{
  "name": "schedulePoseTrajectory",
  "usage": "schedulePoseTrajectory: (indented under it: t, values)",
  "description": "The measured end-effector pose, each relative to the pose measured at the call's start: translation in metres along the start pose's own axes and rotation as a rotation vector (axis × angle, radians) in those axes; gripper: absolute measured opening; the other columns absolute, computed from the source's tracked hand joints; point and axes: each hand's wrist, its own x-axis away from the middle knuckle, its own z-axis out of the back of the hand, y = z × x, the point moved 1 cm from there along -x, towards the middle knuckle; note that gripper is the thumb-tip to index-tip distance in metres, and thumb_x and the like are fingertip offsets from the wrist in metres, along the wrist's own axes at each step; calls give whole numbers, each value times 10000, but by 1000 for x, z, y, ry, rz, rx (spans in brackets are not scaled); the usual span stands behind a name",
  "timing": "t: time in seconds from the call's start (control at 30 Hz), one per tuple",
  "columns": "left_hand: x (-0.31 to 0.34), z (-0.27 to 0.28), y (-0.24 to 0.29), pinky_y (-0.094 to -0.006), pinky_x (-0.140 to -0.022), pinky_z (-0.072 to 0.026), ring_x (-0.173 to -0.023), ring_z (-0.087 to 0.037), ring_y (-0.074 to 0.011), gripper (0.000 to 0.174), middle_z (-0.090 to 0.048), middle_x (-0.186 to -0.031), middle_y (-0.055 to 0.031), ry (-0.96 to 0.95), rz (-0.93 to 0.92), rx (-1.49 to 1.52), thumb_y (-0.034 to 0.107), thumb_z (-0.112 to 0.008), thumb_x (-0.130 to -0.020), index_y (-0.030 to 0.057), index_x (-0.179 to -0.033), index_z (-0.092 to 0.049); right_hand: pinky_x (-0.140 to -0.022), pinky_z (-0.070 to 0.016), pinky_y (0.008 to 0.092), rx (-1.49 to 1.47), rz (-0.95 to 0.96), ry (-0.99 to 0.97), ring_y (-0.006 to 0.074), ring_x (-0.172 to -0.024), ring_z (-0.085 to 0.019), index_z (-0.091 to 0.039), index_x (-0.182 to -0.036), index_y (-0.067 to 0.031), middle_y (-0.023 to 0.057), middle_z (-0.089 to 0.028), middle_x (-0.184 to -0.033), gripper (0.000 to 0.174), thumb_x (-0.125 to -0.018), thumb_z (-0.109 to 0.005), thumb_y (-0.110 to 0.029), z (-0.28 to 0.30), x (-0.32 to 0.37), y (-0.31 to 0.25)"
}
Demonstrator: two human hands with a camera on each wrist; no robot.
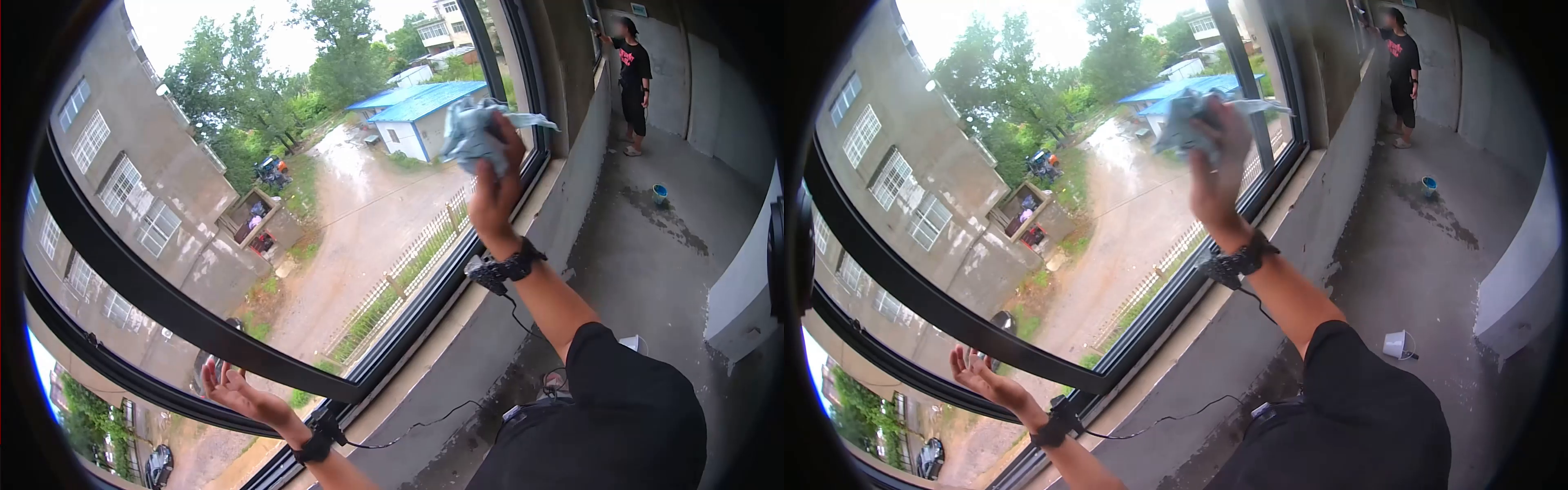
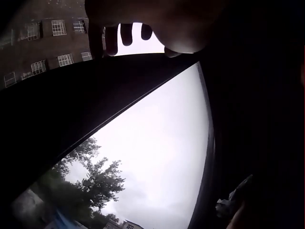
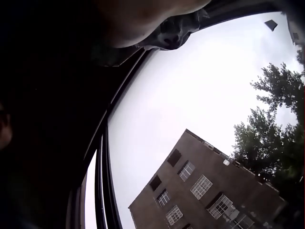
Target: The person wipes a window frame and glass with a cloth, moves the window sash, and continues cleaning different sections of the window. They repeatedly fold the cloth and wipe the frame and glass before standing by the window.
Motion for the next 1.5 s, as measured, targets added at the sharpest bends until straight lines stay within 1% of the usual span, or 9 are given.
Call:
schedulePoseTrajectory:
  t: [0.17, 0.37, 0.5, 0.6, 0.73, 1.0, 1.17, 1.33, 1.5]
  values:
    - [-30, -2, -42, -338, -967, -354, -1097, -476, -249, 521, -459, -1229, -196, 112, 52, -293, 365, -388, -992, -89, -1247, -392, -1087, -108, 578, 235, 323, -964, 373, -1351, -227, -648, -1134, -274, 40, -345, -1466, 438, -773, -640, -521, -17, 23, 58]
    - [-55, 10, -56, -374, -897, -442, -1013, -581, -316, 663, -580, -1179, -218, 395, 31, -380, 503, -337, -961, -71, -1254, -495, -1035, -264, 603, 169, 312, -625, 377, -1134, -451, -493, -703, -70, 159, -491, -1084, 295, -791, -659, -298, 5, -47, 121]
    - [-49, 19, -50, -405, -844, -452, -978, -592, -369, 680, -610, -1101, -253, 482, 111, -604, 510, -323, -962, -97, -1155, -559, -931, -345, 512, 367, 356, -401, 407, -1041, -443, -471, -1015, -53, 247, -446, -1093, 302, -752, -568, -167, 51, -128, 223]
    - [-38, 6, -34, -398, -839, -454, -964, -594, -372, 672, -611, -1089, -263, 536, 135, -720, 497, -334, -965, -110, -1137, -563, -1036, -129, 658, 713, 234, -368, 527, -1322, -163, -317, -1399, -105, 340, -200, -1425, 725, -701, -505, -157, 87, -186, 278]
    - [-51, 46, -77, -390, -836, -456, -966, -590, -381, 656, -603, -1101, -272, 595, -41, -706, 474, -323, -977, -117, -1143, -552, -1074, -172, 569, 790, 28, 65, 497, -1323, -216, -215, -1445, -60, 348, -248, -1412, 683, -835, -439, -272, 85, -256, 372]
    - [-49, 48, -75, -362, -827, -468, -946, -596, -310, 600, -611, -1101, -213, 530, -10, -680, 414, -314, -989, -123, -1158, -524, -1026, -277, 496, 327, 447, -330, 380, -1121, -436, -498, -1167, 81, 224, -516, -1137, 642, -792, -592, -432, -210, -254, 55]
    - [-39, 51, -82, -361, -903, -396, -991, -545, -305, 582, -588, -1110, -208, 431, -14, -676, 399, -300, -999, -122, -1154, -511, -1144, -110, 484, 237, 668, -404, 316, -1358, -265, -500, -1282, 4, 133, -416, -1398, 653, -816, -501, -454, -289, -113, -55]
    - [-19, 6, -56, -326, -857, -385, -868, -492, -260, 580, -577, -989, -172, 394, -45, -533, 422, -293, -1003, -110, -1052, -519, -1154, -110, 436, 78, 1166, -639, 252, -1374, -266, -442, -1338, -19, 115, -378, -1436, 572, -858, -415, -329, -269, 33, -71]
    - [-23, 19, -72, -347, -730, -392, -751, -460, -212, 531, -534, -820, -91, 436, -182, -627, 414, -298, -1003, -60, -927, -524, -1139, -173, 422, 15, 1118, -688, 280, -1291, -371, -484, -1272, 33, 156, -472, -1333, 598, -815, -482, -353, -231, -58, -10]
